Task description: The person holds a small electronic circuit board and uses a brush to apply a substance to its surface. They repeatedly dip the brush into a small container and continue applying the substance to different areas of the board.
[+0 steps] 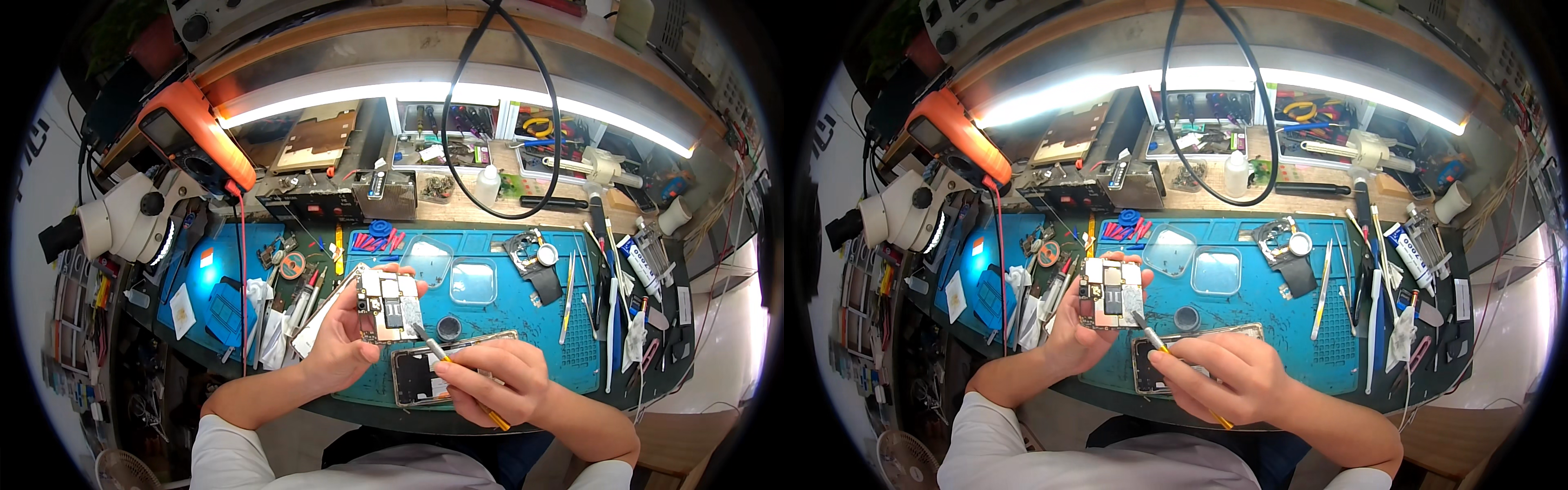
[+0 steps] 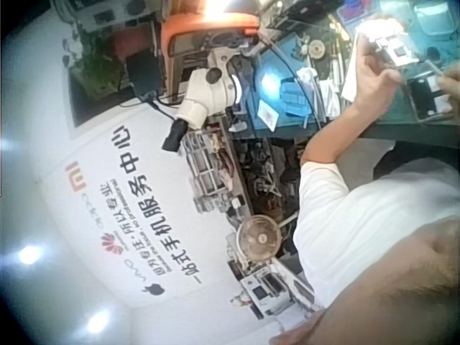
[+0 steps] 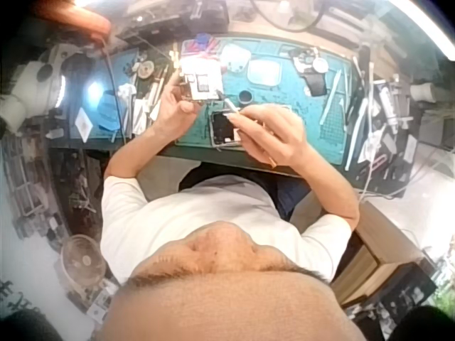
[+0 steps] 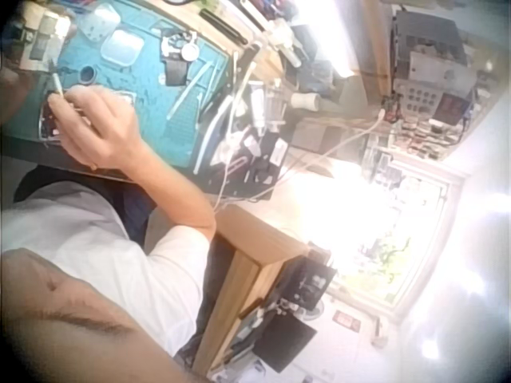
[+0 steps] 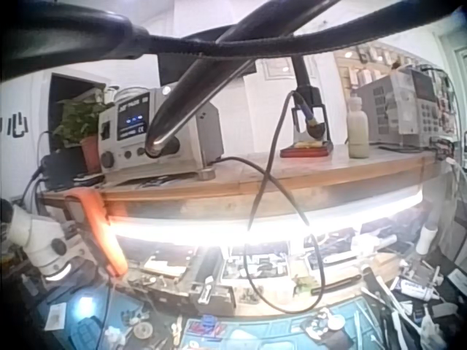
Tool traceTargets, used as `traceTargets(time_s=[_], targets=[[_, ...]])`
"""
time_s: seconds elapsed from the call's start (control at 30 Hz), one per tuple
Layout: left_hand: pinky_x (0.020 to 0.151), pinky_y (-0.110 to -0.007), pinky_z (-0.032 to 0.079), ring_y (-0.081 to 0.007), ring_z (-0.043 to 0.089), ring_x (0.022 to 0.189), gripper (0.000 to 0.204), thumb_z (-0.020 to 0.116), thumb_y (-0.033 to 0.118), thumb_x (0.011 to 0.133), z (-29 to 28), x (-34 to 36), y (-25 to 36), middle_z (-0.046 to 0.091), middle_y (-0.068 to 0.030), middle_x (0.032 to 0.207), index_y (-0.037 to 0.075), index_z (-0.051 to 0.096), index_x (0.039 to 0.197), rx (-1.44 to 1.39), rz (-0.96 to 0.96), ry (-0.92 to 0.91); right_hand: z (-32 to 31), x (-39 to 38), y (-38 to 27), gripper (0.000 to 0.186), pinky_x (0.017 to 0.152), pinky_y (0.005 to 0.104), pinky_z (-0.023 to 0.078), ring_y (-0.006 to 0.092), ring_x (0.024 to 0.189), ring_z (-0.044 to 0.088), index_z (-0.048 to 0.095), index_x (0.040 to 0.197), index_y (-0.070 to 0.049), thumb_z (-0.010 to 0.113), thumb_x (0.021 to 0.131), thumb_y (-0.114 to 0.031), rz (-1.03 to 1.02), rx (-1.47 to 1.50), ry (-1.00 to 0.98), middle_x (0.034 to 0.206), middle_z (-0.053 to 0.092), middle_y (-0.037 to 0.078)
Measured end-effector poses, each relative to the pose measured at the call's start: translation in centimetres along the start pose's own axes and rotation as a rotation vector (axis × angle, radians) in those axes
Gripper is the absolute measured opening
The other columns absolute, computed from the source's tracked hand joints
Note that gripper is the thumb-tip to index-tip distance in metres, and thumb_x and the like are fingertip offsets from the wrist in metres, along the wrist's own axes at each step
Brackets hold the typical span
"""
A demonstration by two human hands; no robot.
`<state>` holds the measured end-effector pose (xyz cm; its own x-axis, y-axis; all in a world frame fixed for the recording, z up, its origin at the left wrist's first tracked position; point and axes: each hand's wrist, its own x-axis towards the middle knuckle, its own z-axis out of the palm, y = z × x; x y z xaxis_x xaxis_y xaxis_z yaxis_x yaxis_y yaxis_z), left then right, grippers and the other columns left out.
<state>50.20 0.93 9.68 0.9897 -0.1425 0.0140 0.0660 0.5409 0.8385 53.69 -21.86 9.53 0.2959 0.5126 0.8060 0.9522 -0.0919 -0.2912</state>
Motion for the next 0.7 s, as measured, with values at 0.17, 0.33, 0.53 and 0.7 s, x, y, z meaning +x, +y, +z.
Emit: traceTargets(time_s=[0.17,0.33,0.53,0.7], targets=[[0.117,-0.043,0.034,-0.0285,0.036,0.142,0.105,0.086,0.037,0.073,-0.77,0.10,-0.28,0.037,-0.0103,0.151,0.005,0.024,0.150,-0.036,0.035,-0.083,-0.22,0.13,-0.10,0.040,0.055,0.0268,0.053,0.0152,0.062,0.063,0.071,0.105,-0.004,0.075,0.065,-0.001,0.000,0.016,0.011,0.091,0.064,0.005],[0.117,-0.044,0.033,-0.0285,0.037,0.142,0.108,0.086,0.042,0.069,-0.57,0.13,-0.23,0.037,-0.0108,0.151,0.005,0.024,0.150,-0.045,0.005,-0.061,-0.20,0.12,-0.10,0.039,0.055,0.0266,0.053,0.0151,0.063,0.063,0.072,0.105,-0.005,0.076,0.066,-0.002,0.001,0.021,-0.005,0.091,0.064,0.004],[0.115,-0.037,0.040,-0.0252,0.042,0.139,0.112,0.087,0.048,0.064,-0.44,0.18,0.08,0.036,-0.0096,0.150,0.008,0.027,0.149,-0.087,-0.069,-0.047,-0.23,0.13,-0.18,0.038,0.056,0.0265,0.053,0.0152,0.063,0.063,0.073,0.104,-0.005,0.076,0.066,-0.003,0.009,0.039,0.021,0.092,0.065,0.004],[0.116,-0.036,0.039,-0.0248,0.041,0.139,0.111,0.087,0.048,0.065,-0.78,0.17,-0.17,0.035,-0.0089,0.151,0.009,0.026,0.150,-0.124,-0.076,-0.053,-0.24,0.11,-0.20,0.038,0.057,0.0271,0.054,0.0157,0.063,0.063,0.073,0.104,-0.005,0.076,0.066,-0.002,0.015,0.046,0.007,0.092,0.065,0.004]])
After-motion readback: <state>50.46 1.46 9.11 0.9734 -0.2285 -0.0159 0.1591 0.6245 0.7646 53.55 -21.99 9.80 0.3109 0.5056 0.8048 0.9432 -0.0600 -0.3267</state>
